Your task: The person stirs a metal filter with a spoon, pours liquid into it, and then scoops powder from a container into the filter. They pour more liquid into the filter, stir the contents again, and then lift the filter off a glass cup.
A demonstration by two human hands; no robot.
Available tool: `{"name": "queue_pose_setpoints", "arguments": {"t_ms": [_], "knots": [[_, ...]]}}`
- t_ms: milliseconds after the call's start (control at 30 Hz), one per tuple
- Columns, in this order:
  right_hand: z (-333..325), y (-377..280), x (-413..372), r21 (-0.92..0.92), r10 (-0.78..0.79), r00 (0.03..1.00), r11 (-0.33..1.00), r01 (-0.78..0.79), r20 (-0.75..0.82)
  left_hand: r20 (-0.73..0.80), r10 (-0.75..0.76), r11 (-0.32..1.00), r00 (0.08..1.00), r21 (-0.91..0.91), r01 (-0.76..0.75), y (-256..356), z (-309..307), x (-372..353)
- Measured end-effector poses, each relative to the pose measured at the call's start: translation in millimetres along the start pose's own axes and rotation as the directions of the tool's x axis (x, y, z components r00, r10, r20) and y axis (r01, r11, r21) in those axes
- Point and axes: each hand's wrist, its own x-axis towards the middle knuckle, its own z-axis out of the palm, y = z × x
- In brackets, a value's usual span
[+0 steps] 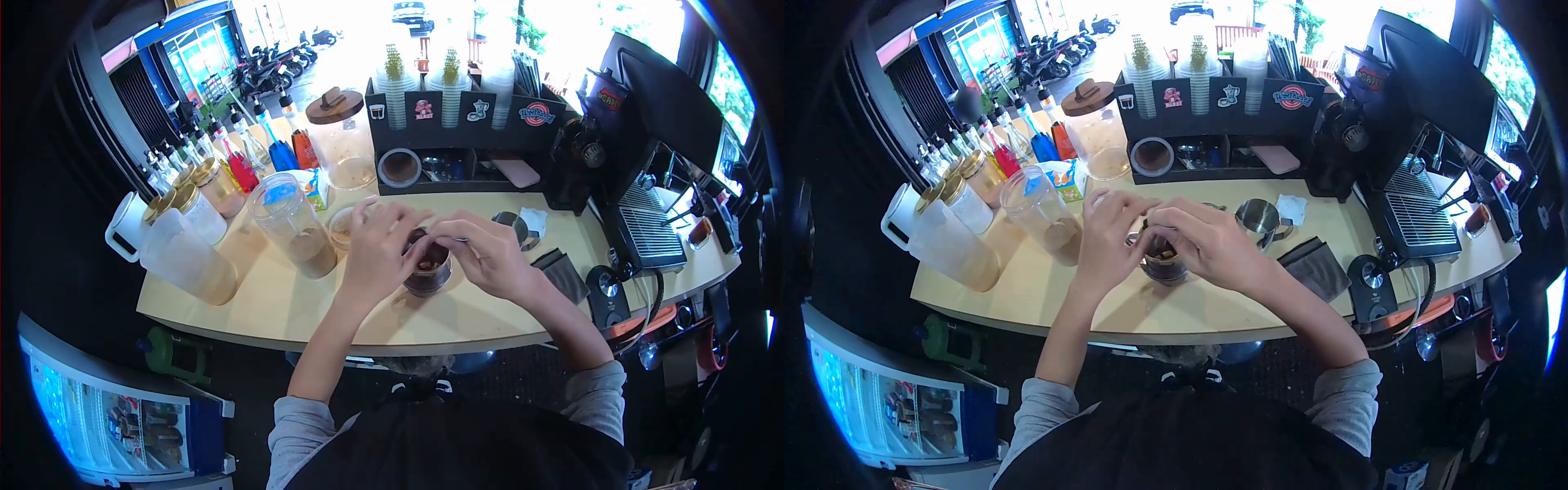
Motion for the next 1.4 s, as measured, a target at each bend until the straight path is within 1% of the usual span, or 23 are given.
{"name": "queue_pose_setpoints", "arguments": {"t_ms": [33,100,133,200,233,300,333,400,433,500,633,700,833,900,933,1033,1067,1133,1167,1233,1300,1367,1400], "knots": [[-0.2,2.9,-3.0,0.003,-0.001,1.0,1.0,0.001,0.001,0.001,-0.002,1.0,1.0,0.002,0.002,-2.9,-1.2,-3.3],[-0.4,9.5,-12.7,-0.087,-0.003,1.0,0.996,0.001,-0.016,0.027,-0.195,0.963,0.98,-0.184,0.197,-6.6,-1.8,-13.4],[2.5,11.7,-16.6,-0.083,-0.004,1.0,0.997,0.003,-0.014,0.026,-0.199,0.963,0.98,-0.182,0.2,-7.9,1.9,-18.8],[8.3,15.3,-24.9,-0.049,0.059,0.997,0.997,-0.056,0.056,0.13,-0.279,0.92,0.952,-0.247,0.303,-10.1,14.5,-30.1],[9.2,16.8,-28.5,-0.047,0.059,0.997,0.997,-0.056,0.057,0.13,-0.281,0.92,0.951,-0.245,0.306,-10.3,20.9,-33.8],[10.1,21.2,-32.8,-0.137,0.028,0.997,0.99,-0.017,0.077,0.281,-0.349,0.884,0.894,-0.218,0.414,-10.8,31.9,-37.9],[12.3,25.1,-33.9,-0.135,0.026,0.996,0.991,-0.015,0.08,0.28,-0.353,0.883,0.893,-0.217,0.417,-11.9,34.2,-38.6],[15.9,31.4,-37.1,-0.113,-0.011,0.998,0.993,0.018,0.061,0.309,-0.394,0.838,0.865,-0.265,0.476,-13.7,38.1,-39.3],[16.4,30.0,-39.2,-0.113,-0.01,0.998,0.993,0.017,0.061,0.31,-0.394,0.838,0.865,-0.265,0.477,-15.2,40.2,-39.9],[19.0,25.9,-44.3,-0.114,-0.144,0.988,0.982,0.15,0.056,0.315,-0.37,0.837,0.874,-0.294,0.461,-18.3,42.5,-41.5],[18.7,32.1,-48.1,-0.137,-0.13,0.989,0.981,0.138,0.065,0.298,-0.389,0.83,0.872,-0.297,0.472,-15.8,42.3,-42.0],[19.6,35.3,-47.1,-0.086,-0.075,0.997,0.993,0.078,0.037,0.28,-0.409,0.831,0.869,-0.28,0.481,-15.2,42.6,-42.0],[19.6,33.4,-49.6,-0.15,-0.138,0.986,0.977,0.151,0.092,0.292,-0.376,0.835,0.88,-0.305,0.458,-16.7,41.4,-42.2],[19.6,37.3,-48.9,-0.127,-0.136,0.99,0.982,0.139,0.035,0.288,-0.39,0.831,0.875,-0.298,0.469,-15.7,42.1,-42.9],[21.3,34.8,-50.1,-0.125,-0.138,0.99,0.982,0.142,0.037,0.285,-0.394,0.831,0.874,-0.297,0.471,-16.0,42.8,-44.3],[20.9,22.1,-49.7,-0.147,-0.271,0.959,0.949,0.28,0.082,0.283,-0.401,0.815,0.871,-0.324,0.48,-18.0,44.9,-45.7],[20.5,23.9,-49.6,-0.144,-0.27,0.959,0.949,0.28,0.084,0.27,-0.394,0.821,0.879,-0.326,0.469,-17.3,44.5,-45.1],[19.0,27.5,-51.1,-0.239,-0.177,0.981,0.952,0.192,0.082,0.261,-0.389,0.824,0.883,-0.33,0.46,-14.8,43.2,-44.8],[19.6,26.3,-52.6,-0.239,-0.176,0.981,0.952,0.191,0.082,0.269,-0.387,0.826,0.882,-0.323,0.461,-14.1,41.7,-43.5],[21.7,23.7,-54.4,-0.175,-0.189,0.98,0.964,0.199,0.069,0.275,-0.385,0.83,0.881,-0.315,0.461,-15.0,41.4,-41.9],[19.1,26.1,-55.2,-0.184,-0.198,0.979,0.962,0.204,0.048,0.259,-0.366,0.848,0.894,-0.304,0.435,-16.3,43.3,-42.2],[18.2,29.4,-56.0,-0.194,-0.203,0.979,0.959,0.204,0.027,0.249,-0.375,0.839,0.893,-0.32,0.441,-14.3,41.7,-39.1],[19.0,32.5,-56.1,-0.172,-0.172,0.985,0.97,0.17,0.007,0.237,-0.385,0.829,0.892,-0.335,0.447,-13.6,40.9,-37.2]]}}
